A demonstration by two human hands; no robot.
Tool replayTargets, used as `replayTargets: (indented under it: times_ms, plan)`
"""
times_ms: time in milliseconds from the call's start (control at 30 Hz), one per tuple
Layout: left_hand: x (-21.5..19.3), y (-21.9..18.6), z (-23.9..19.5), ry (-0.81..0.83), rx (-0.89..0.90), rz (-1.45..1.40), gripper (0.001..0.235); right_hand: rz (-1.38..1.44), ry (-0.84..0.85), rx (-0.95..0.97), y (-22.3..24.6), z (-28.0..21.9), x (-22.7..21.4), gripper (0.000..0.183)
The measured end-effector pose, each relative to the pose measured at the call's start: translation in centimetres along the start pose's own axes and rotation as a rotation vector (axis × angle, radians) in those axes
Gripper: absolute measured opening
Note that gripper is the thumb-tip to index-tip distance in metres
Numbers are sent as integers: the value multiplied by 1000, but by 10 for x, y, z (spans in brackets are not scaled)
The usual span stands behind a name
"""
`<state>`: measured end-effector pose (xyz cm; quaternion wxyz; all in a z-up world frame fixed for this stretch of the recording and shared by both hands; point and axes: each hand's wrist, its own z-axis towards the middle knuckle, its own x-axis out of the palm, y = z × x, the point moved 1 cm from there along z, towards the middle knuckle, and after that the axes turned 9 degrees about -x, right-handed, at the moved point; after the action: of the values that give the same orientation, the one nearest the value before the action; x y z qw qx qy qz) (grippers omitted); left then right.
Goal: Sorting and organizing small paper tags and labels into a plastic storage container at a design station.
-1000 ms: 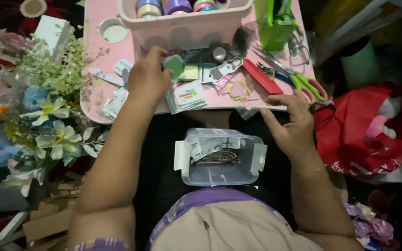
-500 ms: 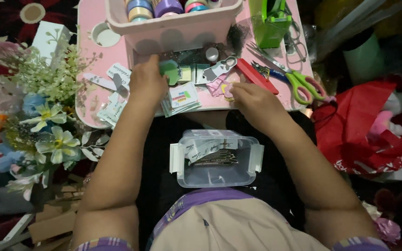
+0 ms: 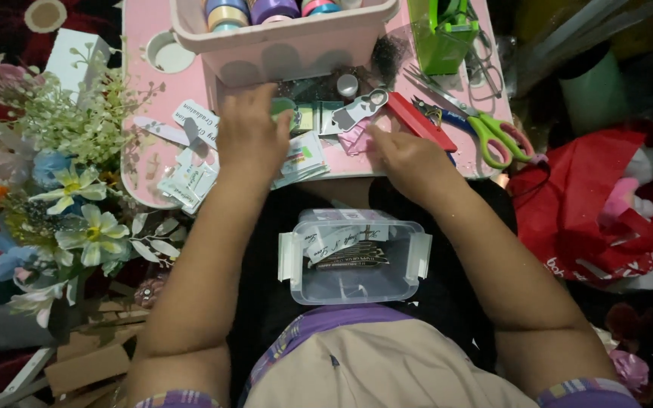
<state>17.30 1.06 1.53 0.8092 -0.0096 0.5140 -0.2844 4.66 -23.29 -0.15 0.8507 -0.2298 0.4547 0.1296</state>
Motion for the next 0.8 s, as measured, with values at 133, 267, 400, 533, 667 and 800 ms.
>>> replayTargets:
  times_ms: [133, 267, 400, 533, 667, 800]
  plan:
    - [-15, -25, -25, -93, 101, -169, 34, 82, -37, 13, -9, -20, 22, 46]
    - [-16, -47, -51, -93, 189, -362, 28, 191, -183, 200, -6, -26, 15, 47]
    - [-7, -64, -68, -49, 220, -452, 26, 391, -366, 333, -4, -20, -8, 37]
    - [19, -74, -74, 1, 230, -446, 21, 614, -591, 491, -5, -24, -26, 34]
    - [76, -81, -65, -68, 299, -251, 16, 843, -724, 716, -23, -65, -3, 37]
    - [68, -102, -46, 39, 343, -131, 39, 967, -813, 818, -19, -67, -13, 35]
